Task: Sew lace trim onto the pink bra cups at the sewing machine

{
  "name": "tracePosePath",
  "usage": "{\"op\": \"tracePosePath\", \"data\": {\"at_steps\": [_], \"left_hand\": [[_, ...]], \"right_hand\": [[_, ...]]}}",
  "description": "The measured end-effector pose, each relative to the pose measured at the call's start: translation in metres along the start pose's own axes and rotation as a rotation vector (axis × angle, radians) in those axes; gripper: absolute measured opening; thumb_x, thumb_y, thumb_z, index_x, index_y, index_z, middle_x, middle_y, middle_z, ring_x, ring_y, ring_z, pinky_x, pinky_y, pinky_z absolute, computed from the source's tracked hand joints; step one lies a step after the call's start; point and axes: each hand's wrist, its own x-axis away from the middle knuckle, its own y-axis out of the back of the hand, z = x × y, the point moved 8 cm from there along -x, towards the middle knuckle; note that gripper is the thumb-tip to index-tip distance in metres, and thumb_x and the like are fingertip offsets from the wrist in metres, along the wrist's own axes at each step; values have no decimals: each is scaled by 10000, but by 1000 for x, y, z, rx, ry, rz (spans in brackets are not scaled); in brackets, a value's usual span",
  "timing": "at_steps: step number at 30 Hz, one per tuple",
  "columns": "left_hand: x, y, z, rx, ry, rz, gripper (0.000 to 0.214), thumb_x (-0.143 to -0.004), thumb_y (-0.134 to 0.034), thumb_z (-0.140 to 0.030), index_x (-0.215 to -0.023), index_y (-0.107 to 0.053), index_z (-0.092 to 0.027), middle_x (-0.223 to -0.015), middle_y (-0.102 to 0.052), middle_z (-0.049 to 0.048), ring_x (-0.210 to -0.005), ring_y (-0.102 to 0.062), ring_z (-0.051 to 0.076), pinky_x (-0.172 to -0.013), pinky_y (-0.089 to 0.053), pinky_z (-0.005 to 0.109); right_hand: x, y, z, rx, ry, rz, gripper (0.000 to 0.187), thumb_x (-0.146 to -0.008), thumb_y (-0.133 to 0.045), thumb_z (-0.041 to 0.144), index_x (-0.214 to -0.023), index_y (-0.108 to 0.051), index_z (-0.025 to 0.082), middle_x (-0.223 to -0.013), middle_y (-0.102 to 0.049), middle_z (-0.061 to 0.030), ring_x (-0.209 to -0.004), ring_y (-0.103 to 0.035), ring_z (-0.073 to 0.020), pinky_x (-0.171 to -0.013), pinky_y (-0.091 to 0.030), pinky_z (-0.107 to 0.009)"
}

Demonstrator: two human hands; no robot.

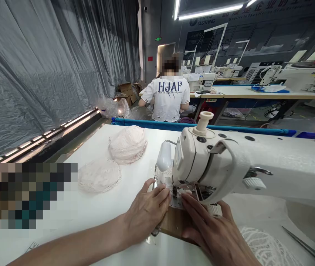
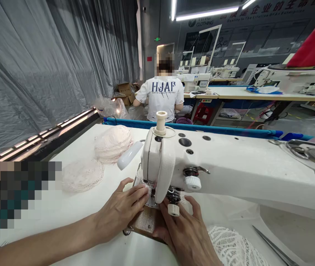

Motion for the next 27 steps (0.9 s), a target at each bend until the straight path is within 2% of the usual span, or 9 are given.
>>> {"op": "tracePosePath", "data": {"at_steps": [3,6,9,12,15,18,21,24,27], "left_hand": [[-3,2,3,-21,15,-14,258,-899,-366,-43,-1110,-507,-85,-1000,-611,88,-1008,-545,173,-966,-335,408],[-10,0,12,-41,20,-33,235,-902,-350,-36,-1054,-515,-105,-913,-614,58,-942,-555,157,-954,-353,396],[-19,-9,21,-79,-13,-10,204,-882,-357,-17,-900,-530,-123,-781,-584,20,-775,-550,134,-899,-392,376],[-17,-11,21,-117,-40,0,235,-843,-374,16,-720,-498,-140,-689,-548,7,-638,-501,121,-766,-425,329],[1,2,5,-137,-50,-9,217,-810,-424,22,-680,-495,-137,-709,-565,28,-598,-468,124,-663,-409,303],[23,25,-16,-87,-32,14,185,-797,-435,25,-741,-524,-126,-872,-611,72,-615,-474,127,-623,-395,288],[44,40,-27,-25,28,68,222,-752,-399,60,-788,-525,-120,-901,-615,82,-615,-479,129,-620,-390,286],[66,41,-34,-64,29,170,234,-735,-415,56,-837,-520,-127,-874,-612,77,-645,-496,144,-689,-399,311],[79,37,-36,-120,13,283,180,-772,-459,10,-866,-519,-131,-751,-578,49,-643,-500,157,-740,-396,338]], "right_hand": [[0,-2,-3,-18,-12,10,380,-990,-351,398,-1224,-538,164,-1058,-708,-109,-837,-653,-215,-887,-296,-449],[0,-1,-7,-50,-41,-2,392,-1001,-313,402,-1181,-556,152,-955,-728,-92,-845,-651,-220,-888,-291,-457],[-1,3,-10,-46,-64,-25,422,-1006,-276,410,-1123,-582,146,-910,-730,-94,-830,-654,-230,-882,-291,-474],[-5,6,-7,-11,-35,6,402,-1008,-292,384,-1104,-596,139,-933,-730,-101,-812,-653,-234,-863,-300,-472],[-6,8,2,-5,-37,10,377,-1007,-320,352,-1055,-623,134,-918,-731,-106,-784,-648,-237,-835,-314,-467],[-6,11,16,-49,-42,-16,340,-983,-386,361,-1001,-644,141,-952,-721,-111,-814,-633,-245,-807,-336,-441],[-3,14,30,-99,8,-41,278,-977,-391,230,-920,-652,154,-904,-715,-85,-830,-610,-236,-754,-354,-391],[0,18,39,-154,91,-55,314,-951,-335,62,-922,-643,119,-865,-693,-102,-801,-585,-214,-676,-362,-339],[3,20,44,-226,172,-33,302,-929,-340,21,-993,-629,82,-901,-675,-128,-796,-569,-208,-637,-371,-315]]}}
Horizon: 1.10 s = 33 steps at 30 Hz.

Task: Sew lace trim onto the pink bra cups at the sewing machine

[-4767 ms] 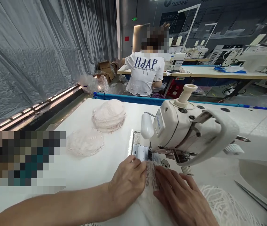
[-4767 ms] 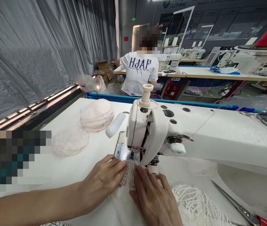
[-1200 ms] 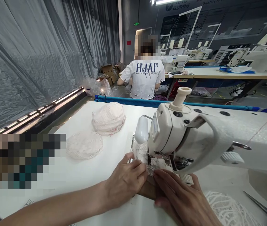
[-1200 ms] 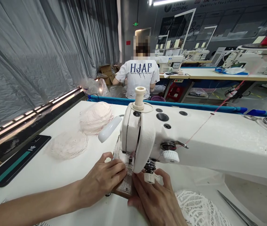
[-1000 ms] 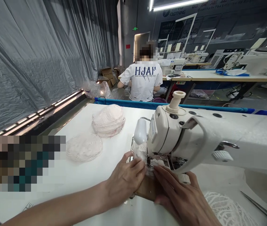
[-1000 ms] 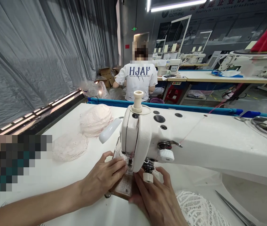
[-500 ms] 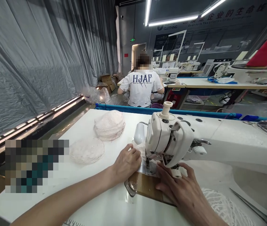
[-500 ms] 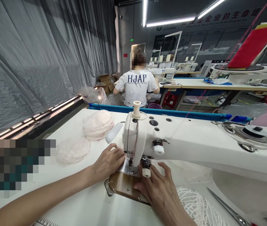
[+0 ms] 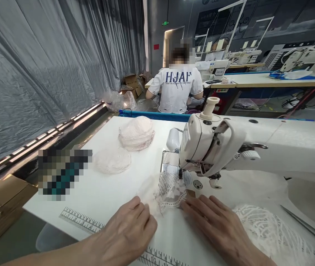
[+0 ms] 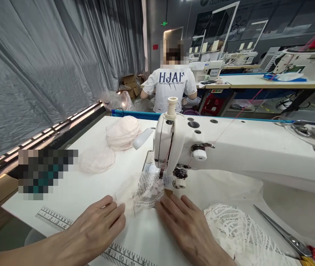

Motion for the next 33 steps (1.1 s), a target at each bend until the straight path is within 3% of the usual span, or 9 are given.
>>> {"op": "tracePosePath", "data": {"at_steps": [3,7,9,13,19,22,24,27,33], "left_hand": [[-10,5,2,8,2,38,155,-787,-482,-3,-862,-528,-131,-692,-552,27,-631,-506,159,-726,-401,336],[-39,11,1,95,-54,39,373,-878,-551,-270,-1196,-476,-92,-1152,-583,129,-1003,-553,222,-923,-389,372],[-41,0,1,127,-31,85,557,-867,-545,-439,-1279,-420,-87,-1294,-508,152,-1156,-491,256,-1015,-337,391],[-18,-26,2,142,13,176,606,-835,-566,-490,-1301,-411,-133,-1394,-414,163,-1279,-392,293,-1073,-270,431],[-10,-9,13,293,6,334,456,-776,-597,-566,-1004,-606,-171,-1139,-615,120,-1059,-563,277,-998,-332,452],[-39,5,22,462,43,317,171,-897,-526,-341,-889,-616,-195,-888,-665,10,-801,-589,157,-881,-388,350],[-63,10,28,545,50,202,195,-936,-425,-176,-993,-610,-193,-990,-664,16,-864,-564,147,-836,-377,320],[-90,-2,26,705,-37,149,361,-919,-437,-122,-1253,-504,-241,-1183,-615,17,-1071,-480,187,-864,-335,345],[-92,-41,57,875,91,291,321,-846,-620,-301,-1166,-602,-285,-863,-655,5,-969,-479,214,-883,-287,388]], "right_hand": [[0,0,1,-4,27,21,319,-936,-324,26,-967,-635,90,-881,-673,-120,-754,-566,-195,-607,-371,-304],[-1,3,-5,29,-21,-7,372,-969,-276,61,-890,-635,116,-826,-675,-101,-710,-567,-181,-583,-358,-294],[-2,3,-7,32,-25,4,389,-981,-263,82,-873,-635,123,-787,-674,-86,-662,-562,-170,-569,-349,-295],[-2,4,-6,7,-6,32,372,-962,-281,52,-884,-638,120,-783,-677,-81,-645,-564,-163,-567,-354,-297],[-3,2,2,-69,29,56,328,-921,-314,7,-907,-631,89,-773,-663,-99,-643,-560,-174,-577,-374,-312],[-1,5,4,-89,40,46,313,-923,-322,17,-956,-628,76,-831,-668,-126,-686,-570,-188,-588,-384,-318],[2,9,4,-106,39,36,299,-928,-338,33,-984,-629,71,-875,-666,-141,-716,-575,-189,-601,-396,-318],[4,12,4,-115,50,39,314,-942,-329,63,-1040,-627,67,-914,-665,-152,-757,-581,-192,-615,-416,-313],[8,8,-3,-86,10,26,309,-926,-341,35,-990,-640,84,-881,-664,-141,-706,-564,-182,-598,-419,-304]]}}
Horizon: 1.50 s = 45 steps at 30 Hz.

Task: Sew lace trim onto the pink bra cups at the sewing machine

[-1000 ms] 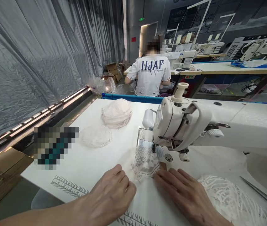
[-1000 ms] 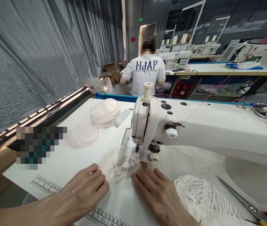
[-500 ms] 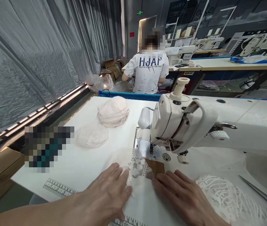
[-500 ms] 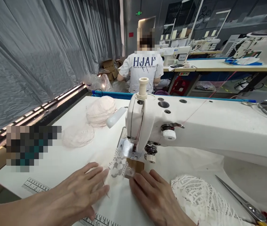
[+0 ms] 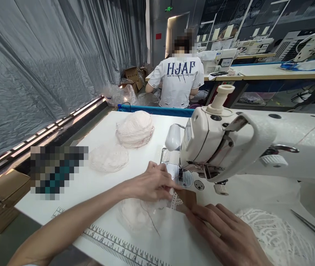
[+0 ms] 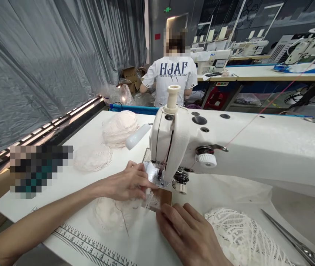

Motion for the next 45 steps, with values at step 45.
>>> {"op": "tracePosePath", "data": {"at_steps": [45], "left_hand": [[3,2,18,-92,112,-236,194,-873,-578,-268,-1050,-637,-213,-755,-613,-20,-848,-475,153,-785,-259,332]], "right_hand": [[-11,-12,-10,87,-6,74,391,-960,-299,47,-868,-667,142,-980,-729,-108,-668,-620,-154,-567,-457,-289]]}}
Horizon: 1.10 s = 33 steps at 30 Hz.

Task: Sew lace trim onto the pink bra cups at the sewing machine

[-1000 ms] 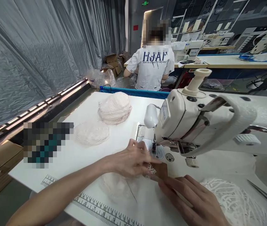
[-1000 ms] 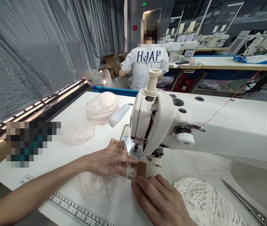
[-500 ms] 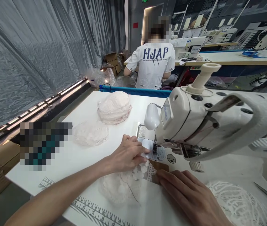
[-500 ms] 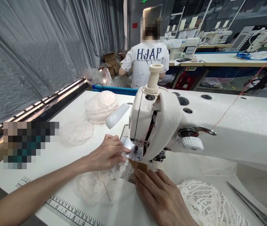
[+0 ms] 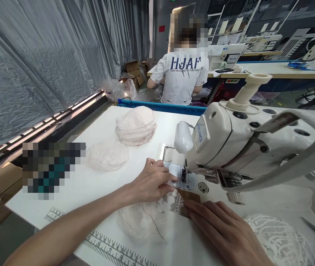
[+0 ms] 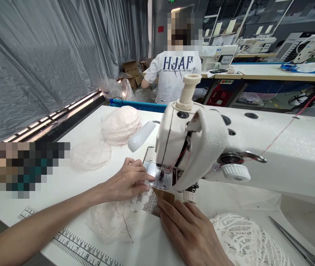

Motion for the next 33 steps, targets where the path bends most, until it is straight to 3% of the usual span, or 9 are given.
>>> {"op": "tracePosePath", "data": {"at_steps": [8,12,14,16,19,22,25,29,33], "left_hand": [[-1,-1,1,-26,-14,-41,214,-873,-584,-314,-1045,-631,-196,-744,-609,-15,-830,-482,158,-788,-270,339],[0,14,0,-200,-13,-221,205,-918,-502,-268,-1070,-590,-162,-862,-604,30,-864,-503,172,-803,-295,362],[7,24,-9,-274,-21,-336,194,-925,-472,-203,-1088,-563,-151,-949,-589,60,-900,-505,180,-796,-317,358],[17,26,-24,-323,-72,-366,191,-919,-436,-120,-1069,-552,-145,-966,-582,69,-885,-505,171,-770,-339,332],[31,7,-45,-393,-172,-208,181,-876,-418,-35,-946,-551,-136,-910,-578,62,-833,-509,162,-749,-356,319],[37,-7,-45,-401,-134,-69,116,-882,-435,-90,-938,-523,-140,-949,-577,65,-880,-531,177,-800,-371,348],[32,-9,-36,-375,-98,-21,239,-886,-399,-85,-1106,-465,-151,-1110,-554,83,-1011,-528,184,-923,-348,392],[15,-5,-29,-363,-154,95,400,-844,-403,-49,-1232,-386,-147,-1270,-480,109,-1094,-512,199,-1053,-244,453],[-4,-3,-27,-376,-238,235,488,-812,-392,-4,-1287,-356,-111,-1343,-430,132,-1157,-486,196,-1074,-247,370]], "right_hand": [[0,-4,1,10,3,12,425,-984,-270,84,-862,-672,151,-1020,-721,-91,-784,-630,-176,-608,-440,-293],[2,-6,3,61,12,-3,409,-974,-290,79,-839,-669,150,-1017,-720,-97,-824,-630,-185,-652,-453,-316],[2,-6,3,80,21,-11,406,-972,-286,77,-857,-669,150,-1013,-720,-98,-855,-632,-190,-680,-462,-325],[3,-6,4,89,30,-11,407,-967,-278,76,-879,-668,148,-1017,-718,-104,-856,-634,-196,-681,-465,-331],[5,-8,5,90,36,3,415,-957,-262,76,-896,-665,151,-1028,-713,-113,-818,-635,-199,-672,-461,-333],[8,-10,5,94,26,-1,420,-948,-246,70,-938,-659,150,-1030,-709,-117,-829,-632,-209,-692,-455,-345],[8,-12,6,118,30,2,393,-942,-267,61,-970,-654,125,-1042,-700,-134,-876,-628,-232,-691,-453,-355],[4,-13,2,167,-9,8,346,-971,-308,109,-981,-654,104,-1042,-698,-136,-887,-632,-239,-676,-448,-354],[2,-16,-1,196,-57,16,359,-995,-302,175,-997,-651,94,-1032,-703,-133,-824,-642,-234,-674,-438,-361]]}}
